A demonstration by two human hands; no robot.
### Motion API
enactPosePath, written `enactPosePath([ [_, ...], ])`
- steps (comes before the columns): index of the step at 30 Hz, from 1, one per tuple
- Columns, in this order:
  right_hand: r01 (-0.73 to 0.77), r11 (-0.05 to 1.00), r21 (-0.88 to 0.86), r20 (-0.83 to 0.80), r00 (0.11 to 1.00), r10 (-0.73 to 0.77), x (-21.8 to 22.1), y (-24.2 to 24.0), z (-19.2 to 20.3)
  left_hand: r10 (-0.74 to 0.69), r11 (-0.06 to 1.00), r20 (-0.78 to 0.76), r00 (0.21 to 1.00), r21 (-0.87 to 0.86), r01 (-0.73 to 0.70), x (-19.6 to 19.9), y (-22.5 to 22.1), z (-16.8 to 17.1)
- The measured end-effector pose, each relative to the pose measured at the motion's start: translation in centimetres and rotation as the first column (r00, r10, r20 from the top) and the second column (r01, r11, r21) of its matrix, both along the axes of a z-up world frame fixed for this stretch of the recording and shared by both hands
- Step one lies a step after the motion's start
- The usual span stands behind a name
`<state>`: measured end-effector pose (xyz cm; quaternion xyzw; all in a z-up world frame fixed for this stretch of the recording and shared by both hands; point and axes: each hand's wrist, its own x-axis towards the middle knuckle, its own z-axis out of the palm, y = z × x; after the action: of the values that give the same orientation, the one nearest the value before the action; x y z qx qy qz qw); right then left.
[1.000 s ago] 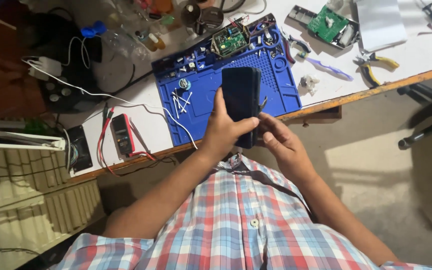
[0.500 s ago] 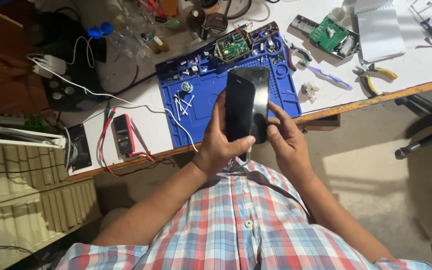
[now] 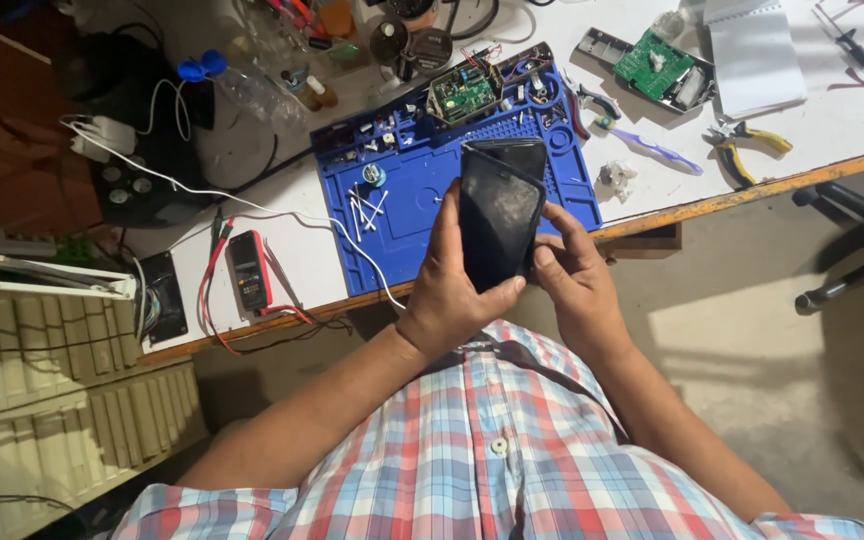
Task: The person is insulating soldered joints on a motor assembly by fitting plastic sleeves over the connections and subsequently testing a smartphone's functionality.
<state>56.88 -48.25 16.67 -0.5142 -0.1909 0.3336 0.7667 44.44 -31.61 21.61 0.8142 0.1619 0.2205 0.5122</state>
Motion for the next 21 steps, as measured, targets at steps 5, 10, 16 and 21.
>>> enactPosePath([
  [5,-0.041,0.999,-0.011,0.11,0.993,0.042,0.4,-0.3,0.7,-0.002,0.995,-0.005,1.0,0.102,0.003,-0.3,-0.3,-0.1],
  [10,-0.006,1.0,0.01,0.12,0.993,0.005,0.2,-1.2,-0.8,-0.15,0.948,0.126,0.981,-0.265,0.179,-0.8,0.3,3.3],
  [16,0.01,1.0,-0.018,0.125,0.992,-0.008,0.6,-1.6,-0.4,-0.184,0.772,0.291,0.939,-0.548,0.321,-1.2,0.2,4.7],
  [21,0.009,1.0,-0.004,0.11,0.994,-0.009,0.2,-1.5,-0.6,-0.172,0.699,0.313,0.934,-0.63,0.34,-1.6,0.1,5.5],
])
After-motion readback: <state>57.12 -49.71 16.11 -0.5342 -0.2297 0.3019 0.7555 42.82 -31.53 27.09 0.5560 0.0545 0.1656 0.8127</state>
